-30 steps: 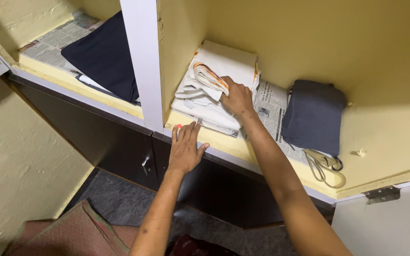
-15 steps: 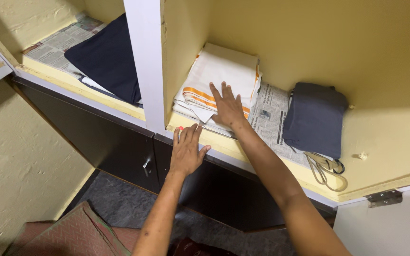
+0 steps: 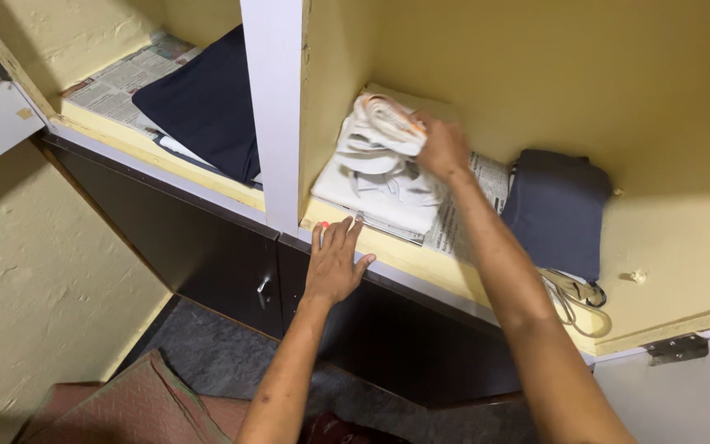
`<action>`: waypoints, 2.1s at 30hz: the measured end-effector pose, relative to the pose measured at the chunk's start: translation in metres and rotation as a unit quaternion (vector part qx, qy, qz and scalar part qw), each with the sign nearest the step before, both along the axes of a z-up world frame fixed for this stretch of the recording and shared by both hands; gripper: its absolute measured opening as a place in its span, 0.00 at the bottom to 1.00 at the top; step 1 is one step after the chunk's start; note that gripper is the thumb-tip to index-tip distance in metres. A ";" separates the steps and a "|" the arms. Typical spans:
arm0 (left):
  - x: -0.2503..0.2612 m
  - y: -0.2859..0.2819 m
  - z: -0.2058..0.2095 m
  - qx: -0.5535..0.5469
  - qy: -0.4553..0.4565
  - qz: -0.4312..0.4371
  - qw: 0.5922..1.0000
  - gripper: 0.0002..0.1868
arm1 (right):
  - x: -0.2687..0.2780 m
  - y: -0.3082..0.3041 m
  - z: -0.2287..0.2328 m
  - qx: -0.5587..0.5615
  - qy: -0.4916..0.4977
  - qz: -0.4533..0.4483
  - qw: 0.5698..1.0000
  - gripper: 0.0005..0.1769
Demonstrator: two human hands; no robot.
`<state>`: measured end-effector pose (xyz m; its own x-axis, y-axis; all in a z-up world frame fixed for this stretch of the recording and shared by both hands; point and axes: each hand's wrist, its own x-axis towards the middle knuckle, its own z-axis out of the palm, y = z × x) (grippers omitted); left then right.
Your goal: The person takes folded clothes and textiles from closet shelves, places them on a table, and then wipes the empty shelf surface with a cloth.
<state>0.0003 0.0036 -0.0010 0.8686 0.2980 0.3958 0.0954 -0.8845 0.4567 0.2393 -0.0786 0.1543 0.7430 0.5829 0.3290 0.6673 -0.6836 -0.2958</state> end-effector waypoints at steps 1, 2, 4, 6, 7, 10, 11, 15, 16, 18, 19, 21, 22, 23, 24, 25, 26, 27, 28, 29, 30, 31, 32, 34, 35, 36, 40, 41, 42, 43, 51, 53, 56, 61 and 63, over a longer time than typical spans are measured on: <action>0.000 0.000 0.001 0.007 0.004 -0.002 1.000 0.40 | 0.001 -0.012 0.009 0.035 -0.014 0.014 0.999 0.31; 0.001 0.001 0.001 0.015 0.007 -0.004 1.000 0.40 | -0.001 -0.020 0.016 0.070 -0.029 0.028 0.997 0.24; 0.000 0.002 0.002 0.012 0.013 -0.004 1.000 0.40 | -0.009 -0.038 0.024 0.065 -0.030 0.022 0.997 0.26; 0.000 0.002 0.003 0.011 0.020 -0.007 1.000 0.39 | -0.024 -0.055 0.021 0.061 -0.028 0.013 0.998 0.27; 0.001 0.002 0.003 0.009 0.010 -0.009 1.000 0.40 | -0.031 -0.062 0.016 0.076 -0.005 0.032 0.997 0.28; 0.001 0.003 0.004 -0.032 -0.012 -0.010 0.999 0.41 | -0.064 -0.070 -0.025 0.304 0.397 -0.074 0.863 0.21; 0.004 0.004 0.006 -0.067 -0.024 -0.009 0.997 0.42 | -0.073 -0.070 -0.041 0.223 0.311 -0.024 0.924 0.32; 0.026 0.016 0.023 -0.277 -0.001 0.065 0.959 0.34 | -0.084 -0.075 -0.060 -0.147 -0.139 0.191 0.961 0.61; 0.032 0.020 0.031 -0.332 -0.112 0.087 0.932 0.31 | -0.082 -0.077 -0.051 -0.147 -0.139 0.187 0.961 0.61; 0.043 0.023 0.046 -0.385 -0.217 0.103 0.891 0.30 | -0.079 -0.078 -0.018 -0.223 0.039 0.259 0.939 0.65; 0.052 0.021 0.055 -0.274 -0.233 0.084 0.929 0.30 | -0.076 -0.078 0.006 -0.211 0.068 0.273 0.936 0.62; 0.068 0.011 0.066 -0.158 -0.248 0.062 0.954 0.31 | -0.074 -0.085 0.059 -0.110 0.098 0.239 0.960 0.56; 0.079 0.005 0.070 -0.097 -0.163 0.055 0.980 0.28 | -0.078 -0.088 0.075 0.126 0.004 0.293 0.948 0.39; 0.086 0.001 0.069 -0.036 -0.071 0.049 0.996 0.26 | -0.072 -0.089 0.091 0.119 -0.233 0.233 0.937 0.39; 0.087 -0.001 0.065 -0.036 -0.070 0.049 0.996 0.26 | -0.066 -0.090 0.096 0.149 -0.364 0.166 0.904 0.39; 0.087 -0.004 0.060 -0.024 -0.058 0.050 0.997 0.26 | -0.051 -0.084 0.094 0.196 -0.396 0.125 0.888 0.39; 0.086 -0.007 0.055 -0.012 -0.047 0.051 0.998 0.27 | -0.031 -0.072 0.083 0.235 -0.388 0.096 0.886 0.39; 0.086 -0.007 0.050 -0.008 -0.049 0.051 0.997 0.27 | -0.008 -0.051 0.065 0.266 -0.369 0.069 0.888 0.38; 0.084 -0.005 0.045 -0.017 -0.074 0.049 0.996 0.26 | 0.015 -0.021 0.040 0.298 -0.308 0.062 0.901 0.38; 0.084 -0.006 0.040 -0.030 -0.098 0.047 0.994 0.26 | 0.031 0.008 0.008 0.297 -0.221 0.072 0.926 0.39; 0.086 -0.005 0.037 -0.031 -0.098 0.047 0.994 0.26 | 0.038 0.035 -0.026 0.281 -0.130 0.084 0.947 0.39; 0.088 -0.004 0.032 -0.034 -0.086 0.055 0.994 0.25 | 0.040 0.054 -0.056 -0.102 -0.081 0.039 0.991 0.42; 0.088 -0.004 0.029 -0.037 -0.074 0.062 0.995 0.25 | 0.042 0.053 -0.076 -0.102 -0.067 0.040 0.992 0.42; 0.090 0.003 0.029 -0.067 -0.109 0.071 0.989 0.29 | 0.064 0.069 -0.060 -0.157 -0.040 0.037 0.986 0.45; 0.085 0.002 0.025 -0.103 -0.125 0.077 0.984 0.34 | 0.067 0.074 -0.050 -0.230 0.052 0.048 0.970 0.46; 0.089 0.003 0.024 -0.105 -0.124 0.078 0.984 0.34 | 0.069 0.078 -0.036 -0.300 0.144 0.056 0.941 0.48; 0.097 0.015 0.031 -0.236 -0.126 0.149 0.952 0.46 | 0.063 0.044 0.031 0.120 -0.121 0.103 0.980 0.38; 0.095 0.015 0.032 -0.255 -0.103 0.145 0.951 0.47 | 0.051 0.034 0.026 0.119 -0.122 0.104 0.980 0.38; 0.094 0.015 0.034 -0.256 -0.104 0.145 0.950 0.47 | 0.042 0.024 0.016 0.240 -0.168 0.055 0.955 0.35; 0.094 0.016 0.037 -0.256 -0.102 0.145 0.950 0.46 | 0.041 0.019 0.005 0.357 -0.211 0.007 0.910 0.33; 0.090 0.018 0.045 -0.305 -0.099 0.150 0.935 0.51 | 0.107 0.023 -0.015 -0.227 0.107 -0.024 0.968 0.52; 0.092 0.024 0.047 -0.342 -0.131 0.133 0.921 0.53 | 0.099 0.022 0.027 -0.033 0.039 0.013 0.999 0.48; 0.092 0.033 0.048 -0.406 -0.076 0.136 0.900 0.57 | 0.046 0.018 0.042 0.241 -0.059 0.031 0.968 0.39; 0.097 0.038 0.029 -0.354 -0.114 0.087 0.924 0.54 | -0.040 0.075 -0.035 -0.181 -0.001 0.116 0.977 0.30; 0.100 0.043 0.022 -0.329 -0.145 0.060 0.931 0.52 | -0.032 0.080 -0.039 -0.233 0.042 0.147 0.960 0.32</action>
<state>0.0999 0.0461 0.0206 0.6986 0.6467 0.3061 -0.0374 -0.3942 0.9183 0.2072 0.0011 0.1158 0.5367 0.8407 -0.0726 0.8387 -0.5409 -0.0638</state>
